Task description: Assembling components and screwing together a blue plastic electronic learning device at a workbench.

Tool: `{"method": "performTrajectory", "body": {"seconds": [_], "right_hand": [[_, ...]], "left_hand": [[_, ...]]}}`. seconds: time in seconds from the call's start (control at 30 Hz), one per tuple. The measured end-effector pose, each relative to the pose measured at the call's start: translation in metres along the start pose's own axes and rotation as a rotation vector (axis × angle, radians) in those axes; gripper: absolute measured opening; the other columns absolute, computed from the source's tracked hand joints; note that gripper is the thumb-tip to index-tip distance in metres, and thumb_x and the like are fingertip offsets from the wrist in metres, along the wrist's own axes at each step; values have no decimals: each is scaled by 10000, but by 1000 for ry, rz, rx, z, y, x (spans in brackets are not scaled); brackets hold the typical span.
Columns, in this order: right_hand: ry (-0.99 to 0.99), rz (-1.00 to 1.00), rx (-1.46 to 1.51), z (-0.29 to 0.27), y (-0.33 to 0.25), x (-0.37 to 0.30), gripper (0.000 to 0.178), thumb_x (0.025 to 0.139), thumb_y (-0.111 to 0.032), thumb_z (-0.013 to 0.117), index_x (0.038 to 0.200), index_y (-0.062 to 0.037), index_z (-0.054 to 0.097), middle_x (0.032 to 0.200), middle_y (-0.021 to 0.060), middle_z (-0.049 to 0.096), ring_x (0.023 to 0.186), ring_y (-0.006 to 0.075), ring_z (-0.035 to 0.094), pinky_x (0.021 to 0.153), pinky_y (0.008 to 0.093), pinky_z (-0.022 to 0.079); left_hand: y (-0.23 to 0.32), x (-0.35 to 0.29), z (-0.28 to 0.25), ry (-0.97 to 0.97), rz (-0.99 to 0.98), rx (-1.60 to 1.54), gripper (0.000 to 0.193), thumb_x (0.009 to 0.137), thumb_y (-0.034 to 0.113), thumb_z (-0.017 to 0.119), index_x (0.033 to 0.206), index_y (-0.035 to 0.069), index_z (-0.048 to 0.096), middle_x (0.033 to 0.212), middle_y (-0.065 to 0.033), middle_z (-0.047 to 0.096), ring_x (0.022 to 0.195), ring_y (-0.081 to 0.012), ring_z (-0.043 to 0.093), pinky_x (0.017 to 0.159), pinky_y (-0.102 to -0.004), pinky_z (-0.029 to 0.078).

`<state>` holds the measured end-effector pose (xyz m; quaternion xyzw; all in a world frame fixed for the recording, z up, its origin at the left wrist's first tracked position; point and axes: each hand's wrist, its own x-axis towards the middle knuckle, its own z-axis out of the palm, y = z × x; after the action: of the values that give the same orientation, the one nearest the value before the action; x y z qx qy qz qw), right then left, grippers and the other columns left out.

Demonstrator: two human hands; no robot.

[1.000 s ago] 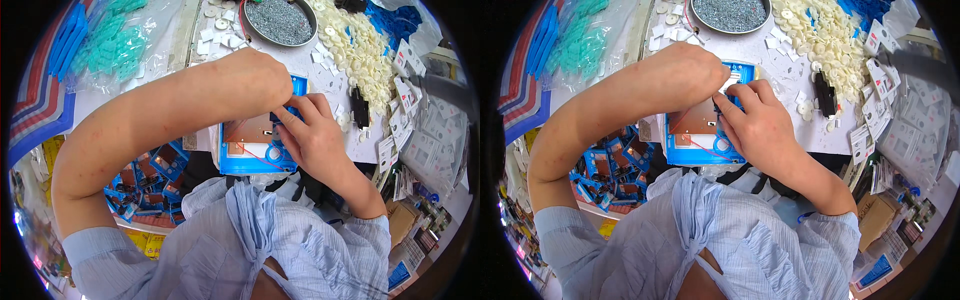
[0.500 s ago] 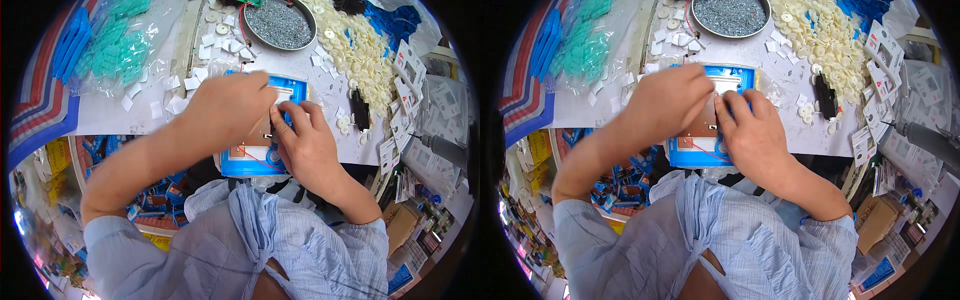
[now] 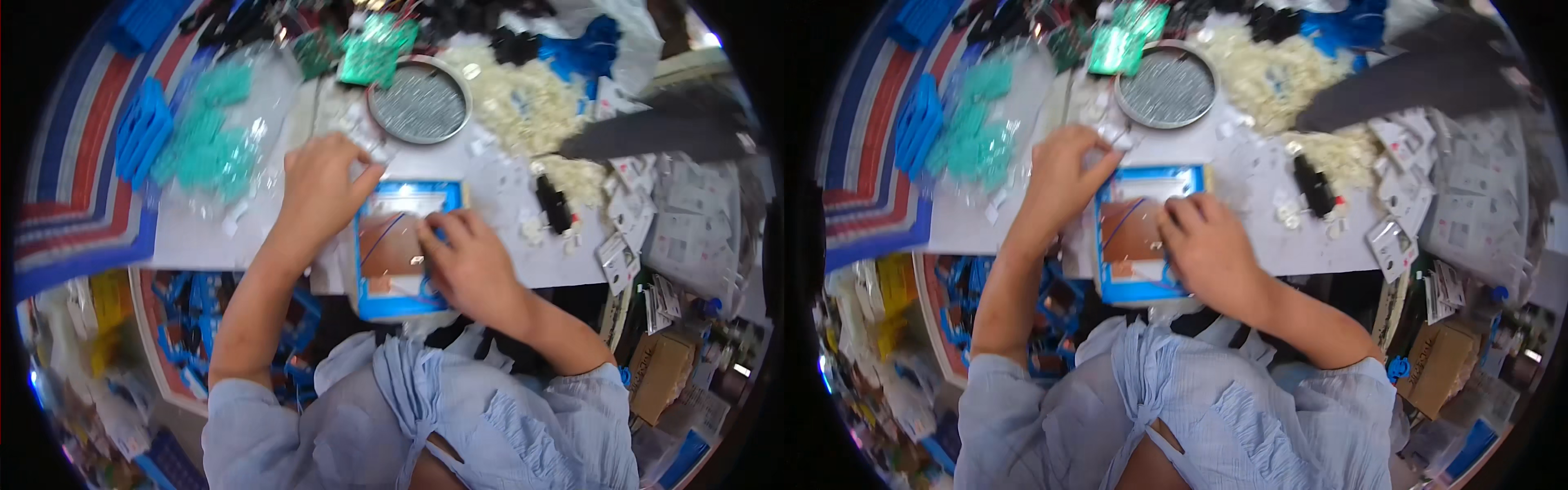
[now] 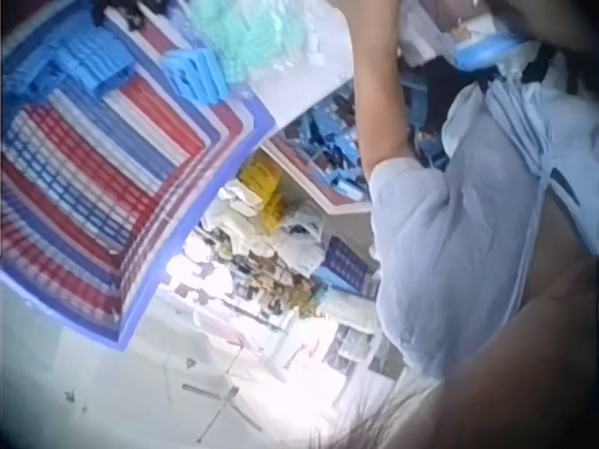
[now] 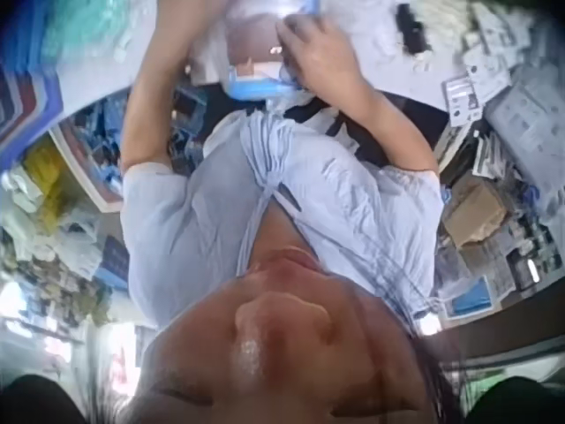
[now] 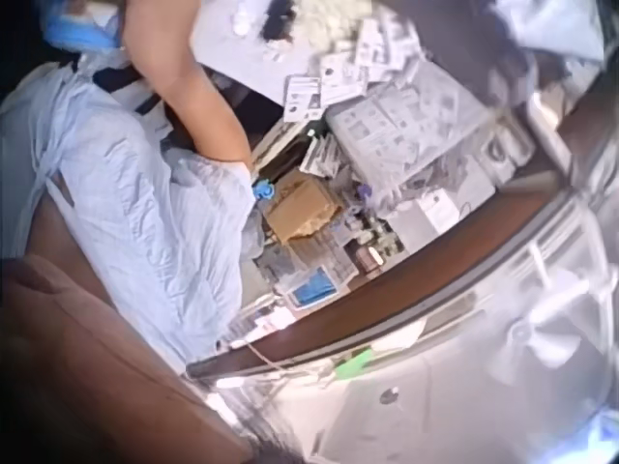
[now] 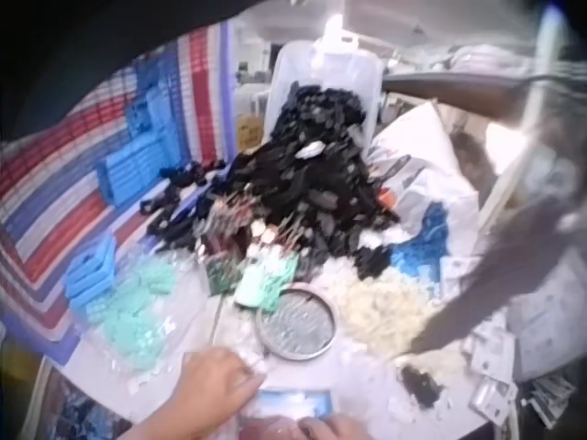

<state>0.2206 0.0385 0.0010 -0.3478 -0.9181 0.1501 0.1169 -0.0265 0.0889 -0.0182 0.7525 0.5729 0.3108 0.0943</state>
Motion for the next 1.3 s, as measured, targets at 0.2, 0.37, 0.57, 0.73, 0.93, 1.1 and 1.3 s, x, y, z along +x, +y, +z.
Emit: {"method": "performTrajectory", "body": {"seconds": [0.2, 0.37, 0.57, 0.73, 0.93, 1.1, 1.3], "right_hand": [[180, 40, 85, 8, 16, 4, 481, 790, -182, 735, 1240, -40, 642, 1152, 151, 639, 1045, 356, 589, 888, 480, 479], [341, 152, 415, -5, 21, 31, 260, 905, -180, 694, 1136, -62, 704, 972, 143, 692, 912, 345, 647, 835, 450, 506], [452, 137, 674, 9, 22, 44, 149, 917, -113, 701, 1040, -42, 746, 928, 135, 724, 847, 312, 695, 767, 393, 534], [400, 136, 700, 5, 16, 40, 214, 916, -92, 712, 1119, -28, 731, 950, 129, 729, 857, 291, 704, 768, 372, 541], [168, 209, 834, -12, 8, 24, 444, 884, -73, 693, 1325, -42, 652, 1096, 149, 651, 923, 302, 651, 845, 376, 526], [58, 116, 857, -18, 23, 29, 608, 859, -38, 674, 1457, -88, 580, 1076, 88, 598, 856, 182, 597, 723, 290, 504], [466, 206, 774, -54, 70, 34, 639, 825, 8, 714, 1442, -115, 606, 1086, 42, 599, 743, 71, 489, 660, 208, 465]], "left_hand": [[7, -13, 12, -39, -33, -276, 104, 842, 68, 735, 898, 19, 663, 861, -145, 660, 779, -304, 622, 704, -400, 481], [44, -26, 8, -43, 5, -347, 117, 855, 57, 754, 930, 19, 672, 851, -132, 678, 669, -264, 627, 634, -369, 492], [39, -33, -1, -91, -102, -405, 82, 868, 61, 751, 909, 29, 688, 833, -129, 690, 643, -264, 632, 612, -365, 488], [26, -38, -4, -21, -56, -395, 77, 875, 72, 734, 939, 39, 708, 878, -123, 713, 763, -308, 661, 700, -390, 504], [29, -39, -3, -22, -5, -442, 105, 870, 64, 734, 974, 54, 723, 944, -103, 742, 836, -295, 684, 765, -380, 498], [23, -42, 6, -18, 141, -448, 156, 861, 81, 750, 1012, 81, 714, 967, -67, 747, 850, -274, 680, 781, -390, 470], [28, -39, 1, -2, 110, -394, 142, 840, 21, 740, 976, 62, 734, 951, -60, 759, 774, -226, 634, 773, -351, 461]]}}
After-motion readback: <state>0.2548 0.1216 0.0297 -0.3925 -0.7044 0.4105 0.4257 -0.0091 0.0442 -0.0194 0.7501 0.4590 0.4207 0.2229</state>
